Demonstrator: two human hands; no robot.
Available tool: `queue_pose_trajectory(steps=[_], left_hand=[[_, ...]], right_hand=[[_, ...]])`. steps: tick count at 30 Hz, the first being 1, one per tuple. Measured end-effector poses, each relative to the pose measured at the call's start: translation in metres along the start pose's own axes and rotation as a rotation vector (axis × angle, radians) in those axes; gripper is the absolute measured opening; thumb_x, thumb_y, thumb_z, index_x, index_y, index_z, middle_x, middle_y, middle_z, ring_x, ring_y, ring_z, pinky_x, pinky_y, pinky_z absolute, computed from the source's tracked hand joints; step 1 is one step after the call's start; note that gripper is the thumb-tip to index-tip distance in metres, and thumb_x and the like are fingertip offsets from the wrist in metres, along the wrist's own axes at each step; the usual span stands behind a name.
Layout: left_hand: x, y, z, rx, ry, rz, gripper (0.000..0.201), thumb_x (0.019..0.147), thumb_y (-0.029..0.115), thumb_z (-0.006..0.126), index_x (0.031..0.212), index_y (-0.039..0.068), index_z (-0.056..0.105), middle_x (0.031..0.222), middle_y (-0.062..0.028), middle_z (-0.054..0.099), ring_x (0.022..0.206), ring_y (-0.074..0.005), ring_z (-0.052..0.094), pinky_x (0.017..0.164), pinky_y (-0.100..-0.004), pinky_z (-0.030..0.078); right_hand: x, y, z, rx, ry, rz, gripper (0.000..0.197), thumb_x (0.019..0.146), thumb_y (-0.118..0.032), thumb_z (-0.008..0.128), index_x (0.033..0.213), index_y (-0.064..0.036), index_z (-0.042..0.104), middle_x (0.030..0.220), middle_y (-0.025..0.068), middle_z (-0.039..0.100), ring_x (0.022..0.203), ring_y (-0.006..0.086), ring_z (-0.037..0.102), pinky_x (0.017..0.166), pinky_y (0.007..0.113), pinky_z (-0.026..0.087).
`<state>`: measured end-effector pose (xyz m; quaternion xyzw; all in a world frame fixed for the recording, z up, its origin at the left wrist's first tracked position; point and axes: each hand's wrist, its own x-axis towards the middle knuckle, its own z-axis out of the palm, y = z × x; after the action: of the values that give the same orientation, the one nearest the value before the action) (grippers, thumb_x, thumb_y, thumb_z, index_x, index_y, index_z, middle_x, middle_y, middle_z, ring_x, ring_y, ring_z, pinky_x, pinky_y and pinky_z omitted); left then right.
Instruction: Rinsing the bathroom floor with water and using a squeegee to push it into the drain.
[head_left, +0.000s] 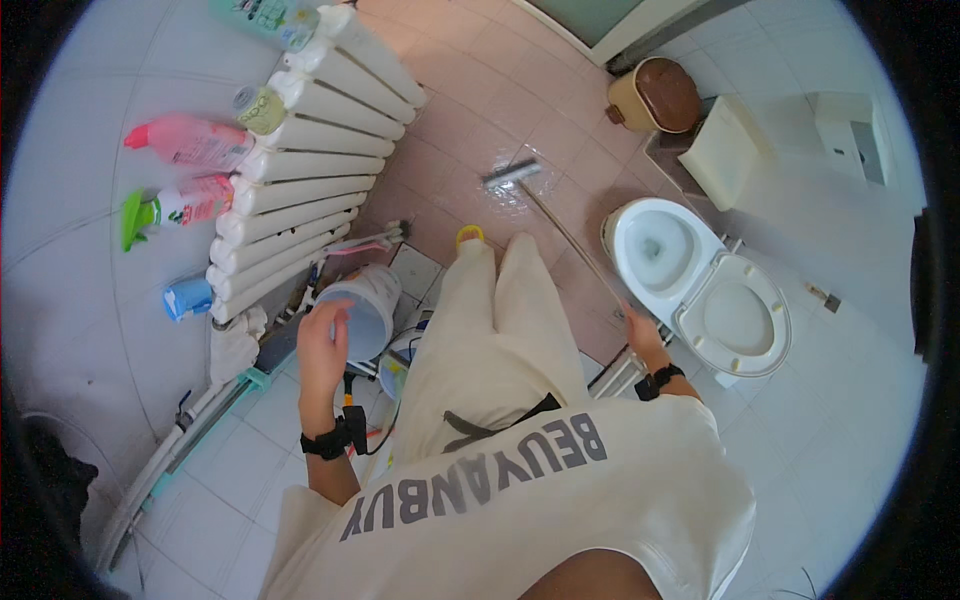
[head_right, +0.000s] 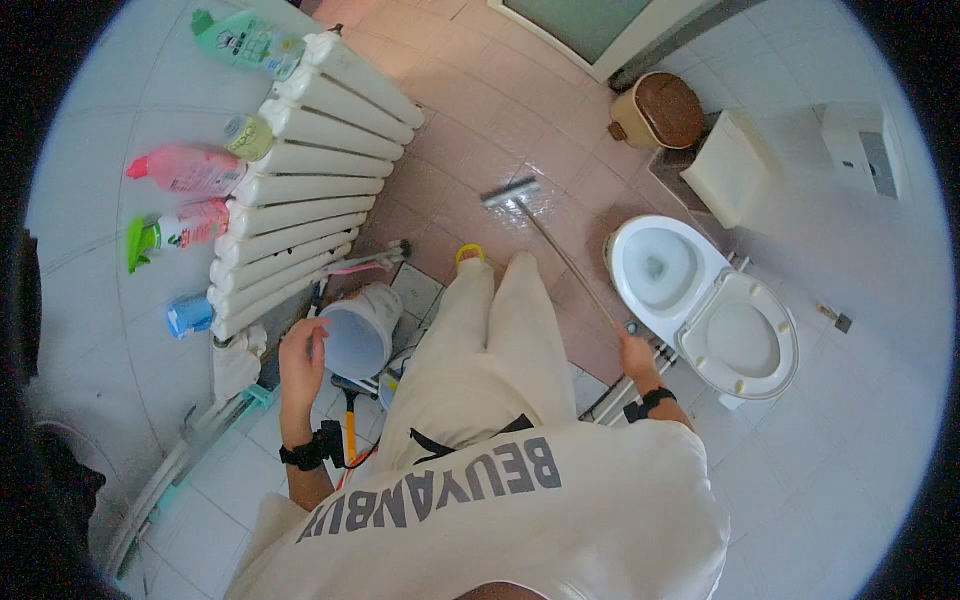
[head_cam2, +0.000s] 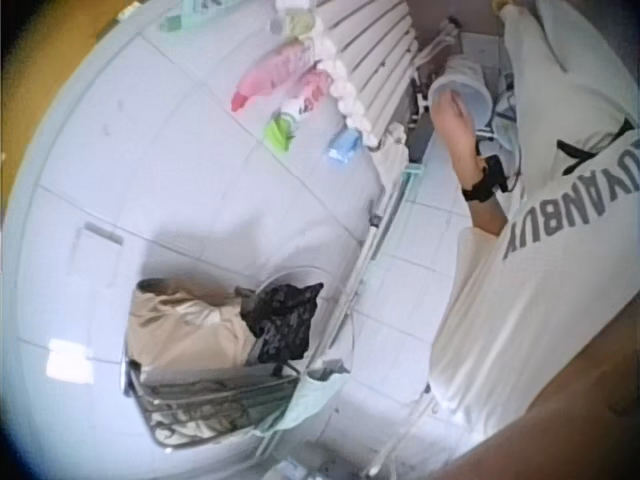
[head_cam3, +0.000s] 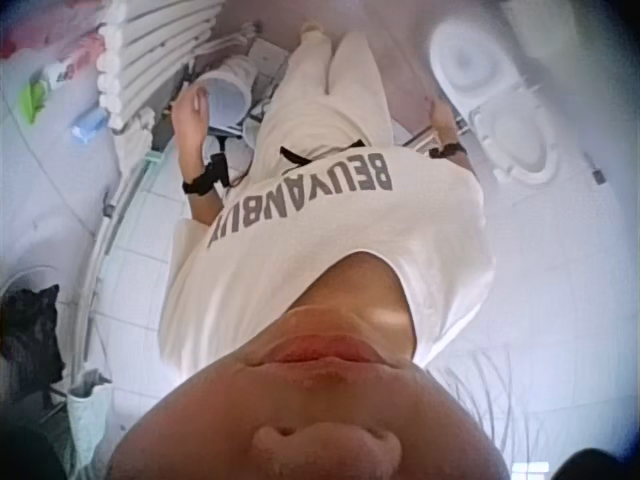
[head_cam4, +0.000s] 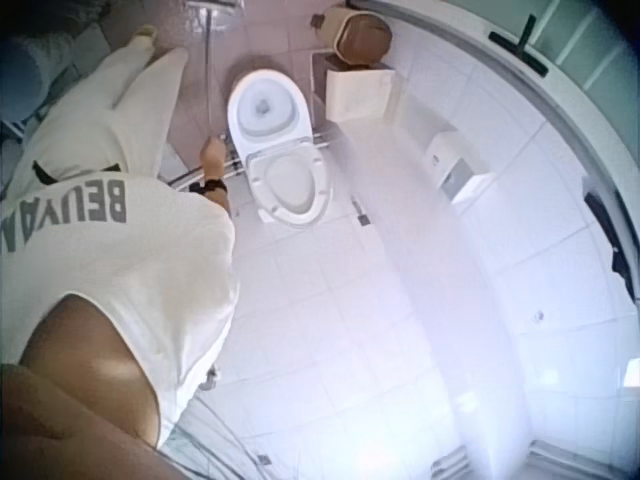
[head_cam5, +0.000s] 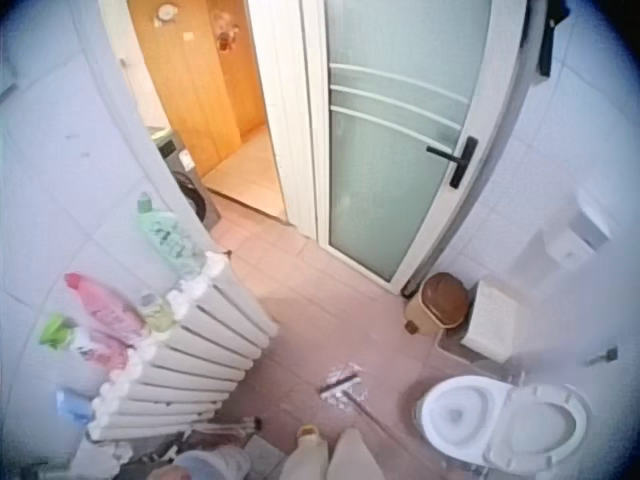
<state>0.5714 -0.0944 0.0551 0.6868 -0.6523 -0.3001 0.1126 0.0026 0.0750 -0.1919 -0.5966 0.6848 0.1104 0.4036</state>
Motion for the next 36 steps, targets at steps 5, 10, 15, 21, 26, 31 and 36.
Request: queue_pose_trajectory(steps=[5, 10, 15, 21, 26, 31, 36], left_hand=[[0.002, 0.006, 0.007, 0.021, -0.005, 0.014, 0.022, 0.081, -0.002, 0.051, 0.099, 0.005, 0.062, 0.078, -0.0131, 0.06, 0.074, -0.0298, 0.059, 0.069, -0.0379, 0.043], [-0.006, 0.019, 0.002, 0.048, -0.024, 0.003, 0.021, 0.082, -0.002, 0.05, 0.098, 0.004, 0.062, 0.077, -0.013, 0.059, 0.073, -0.0294, 0.059, 0.068, -0.0373, 0.044], [-0.012, 0.018, -0.002, -0.013, 0.019, -0.013, 0.017, 0.083, -0.002, 0.05, 0.096, 0.001, 0.061, 0.079, -0.0141, 0.059, 0.074, -0.0296, 0.059, 0.068, -0.037, 0.044], [-0.014, -0.003, 0.012, 0.031, -0.027, 0.044, 0.015, 0.084, 0.0, 0.051, 0.095, 0.0, 0.061, 0.084, -0.016, 0.061, 0.077, -0.0335, 0.059, 0.07, -0.0388, 0.045], [-0.011, 0.003, 0.015, 0.02, -0.025, 0.068, 0.015, 0.084, 0.001, 0.052, 0.096, 0.001, 0.062, 0.085, -0.0161, 0.062, 0.078, -0.0349, 0.059, 0.072, -0.04, 0.045], [-0.017, 0.009, 0.013, 0.013, -0.025, 0.041, 0.016, 0.082, -0.001, 0.052, 0.095, 0.001, 0.062, 0.083, -0.0157, 0.062, 0.076, -0.0339, 0.059, 0.071, -0.0396, 0.045], [-0.023, 0.007, 0.004, 0.067, -0.013, 0.062, 0.017, 0.08, -0.003, 0.052, 0.095, 0.0, 0.061, 0.078, -0.0151, 0.059, 0.074, -0.0326, 0.058, 0.069, -0.038, 0.045]], right_hand=[[0.111, -0.075, -0.007, -0.089, 0.137, -0.136, 0.044, 0.085, -0.006, 0.046, 0.128, -0.0096, 0.05, 0.072, 0.0229, 0.06, 0.068, 0.0385, 0.06, 0.061, 0.051, 0.047], [0.185, -0.15, -0.023, -0.006, 0.101, -0.104, 0.045, 0.089, -0.009, 0.04, 0.131, -0.0208, 0.048, 0.097, 0.0206, 0.064, 0.086, 0.0395, 0.061, 0.076, 0.05, 0.047], [0.11, -0.038, 0.029, 0.115, 0.016, 0.039, 0.047, 0.09, -0.006, 0.035, 0.133, -0.0206, 0.045, 0.123, 0.0191, 0.054, 0.112, 0.0354, 0.052, 0.094, 0.044, 0.041], [-0.036, 0.025, 0.008, -0.128, -0.118, 0.196, 0.053, 0.09, -0.009, 0.042, 0.14, -0.023, 0.035, 0.088, 0.0222, 0.064, 0.078, 0.0407, 0.06, 0.07, 0.051, 0.047], [-0.03, 0.009, -0.006, -0.129, 0.053, 0.034, 0.041, 0.09, -0.011, 0.044, 0.131, -0.0161, 0.048, 0.083, 0.0208, 0.064, 0.076, 0.0403, 0.059, 0.069, 0.051, 0.046], [0.095, -0.11, 0.0, -0.087, 0.14, -0.185, 0.033, 0.091, -0.019, 0.039, 0.117, -0.0132, 0.059, 0.087, 0.0179, 0.066, 0.076, 0.0339, 0.064, 0.064, 0.048, 0.049], [0.204, -0.212, 0.014, -0.074, 0.05, -0.281, 0.038, 0.093, -0.017, 0.036, 0.128, -0.0148, 0.05, 0.099, 0.0215, 0.064, 0.091, 0.0368, 0.062, 0.081, 0.047, 0.049]])
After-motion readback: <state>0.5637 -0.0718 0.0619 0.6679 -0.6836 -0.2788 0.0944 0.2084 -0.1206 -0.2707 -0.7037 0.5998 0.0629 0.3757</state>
